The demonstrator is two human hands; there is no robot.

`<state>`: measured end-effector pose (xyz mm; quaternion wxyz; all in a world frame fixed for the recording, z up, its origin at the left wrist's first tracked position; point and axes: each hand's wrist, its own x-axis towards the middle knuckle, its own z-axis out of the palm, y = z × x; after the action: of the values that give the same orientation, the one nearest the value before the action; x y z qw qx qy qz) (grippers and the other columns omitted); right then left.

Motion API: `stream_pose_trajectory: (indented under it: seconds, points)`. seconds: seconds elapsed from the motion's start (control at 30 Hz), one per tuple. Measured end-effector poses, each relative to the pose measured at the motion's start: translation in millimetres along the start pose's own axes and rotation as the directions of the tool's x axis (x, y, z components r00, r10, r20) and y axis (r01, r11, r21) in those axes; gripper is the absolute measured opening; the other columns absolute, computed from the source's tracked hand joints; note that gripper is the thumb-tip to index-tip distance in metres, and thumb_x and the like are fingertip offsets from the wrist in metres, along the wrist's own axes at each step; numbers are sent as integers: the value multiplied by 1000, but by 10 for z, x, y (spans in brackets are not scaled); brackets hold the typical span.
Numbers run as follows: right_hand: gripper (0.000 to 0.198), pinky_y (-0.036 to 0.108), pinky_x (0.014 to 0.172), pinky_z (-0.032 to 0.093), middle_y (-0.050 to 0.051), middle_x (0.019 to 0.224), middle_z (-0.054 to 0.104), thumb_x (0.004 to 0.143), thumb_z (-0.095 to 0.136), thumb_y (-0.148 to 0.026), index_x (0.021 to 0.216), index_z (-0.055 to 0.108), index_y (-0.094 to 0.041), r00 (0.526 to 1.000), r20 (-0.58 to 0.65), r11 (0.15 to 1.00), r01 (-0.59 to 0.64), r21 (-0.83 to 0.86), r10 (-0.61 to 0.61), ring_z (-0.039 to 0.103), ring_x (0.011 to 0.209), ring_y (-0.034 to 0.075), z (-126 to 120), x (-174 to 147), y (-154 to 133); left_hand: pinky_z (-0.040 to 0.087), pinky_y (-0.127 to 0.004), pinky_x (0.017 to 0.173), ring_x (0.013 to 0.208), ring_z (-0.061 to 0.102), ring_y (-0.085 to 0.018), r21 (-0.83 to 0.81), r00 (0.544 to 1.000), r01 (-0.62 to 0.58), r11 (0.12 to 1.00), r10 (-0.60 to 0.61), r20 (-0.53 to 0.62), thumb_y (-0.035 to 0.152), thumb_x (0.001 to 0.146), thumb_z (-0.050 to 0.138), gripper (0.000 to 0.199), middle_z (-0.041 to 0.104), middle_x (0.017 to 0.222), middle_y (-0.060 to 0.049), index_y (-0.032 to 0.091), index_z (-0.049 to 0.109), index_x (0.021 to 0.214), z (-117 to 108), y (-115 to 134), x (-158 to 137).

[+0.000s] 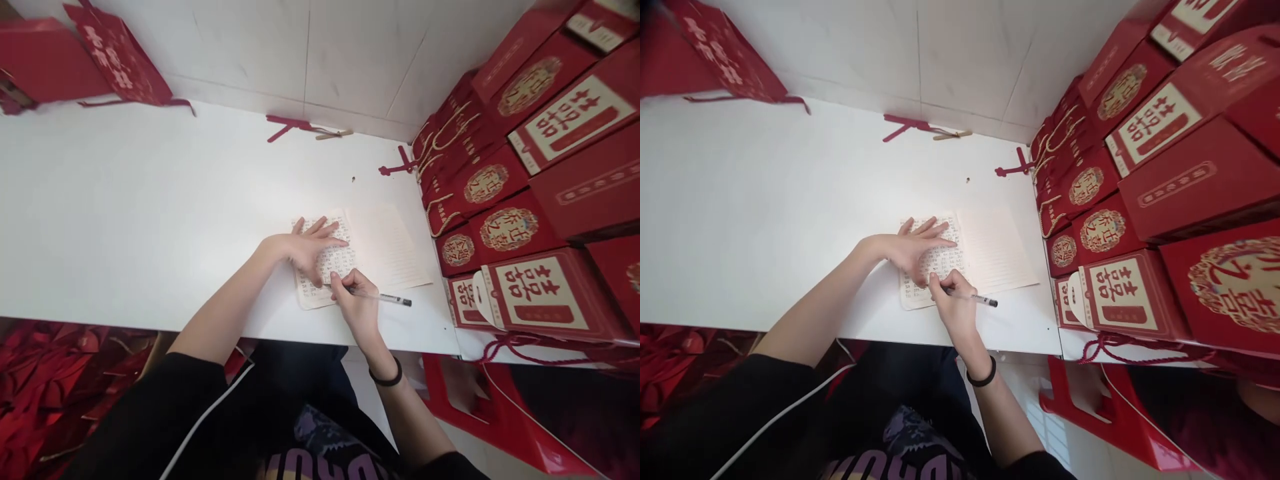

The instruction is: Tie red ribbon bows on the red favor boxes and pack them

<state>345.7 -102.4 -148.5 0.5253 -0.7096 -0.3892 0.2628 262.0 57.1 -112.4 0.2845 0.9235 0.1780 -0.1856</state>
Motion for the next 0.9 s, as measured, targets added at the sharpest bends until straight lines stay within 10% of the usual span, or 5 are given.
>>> stream_pose_trajectory:
  seconds: [0.9]
  points:
    - [36, 23, 45, 27, -7, 43, 35, 78, 51, -29, 51, 30, -20, 998, 58, 980, 15, -198, -4, 34, 43, 8, -26, -53, -12, -17, -60, 103, 137, -20, -34, -30, 1000, -16, 999, 16, 14, 40, 54, 68, 102, -14, 153, 2, 35, 18, 142, 21, -39, 63]
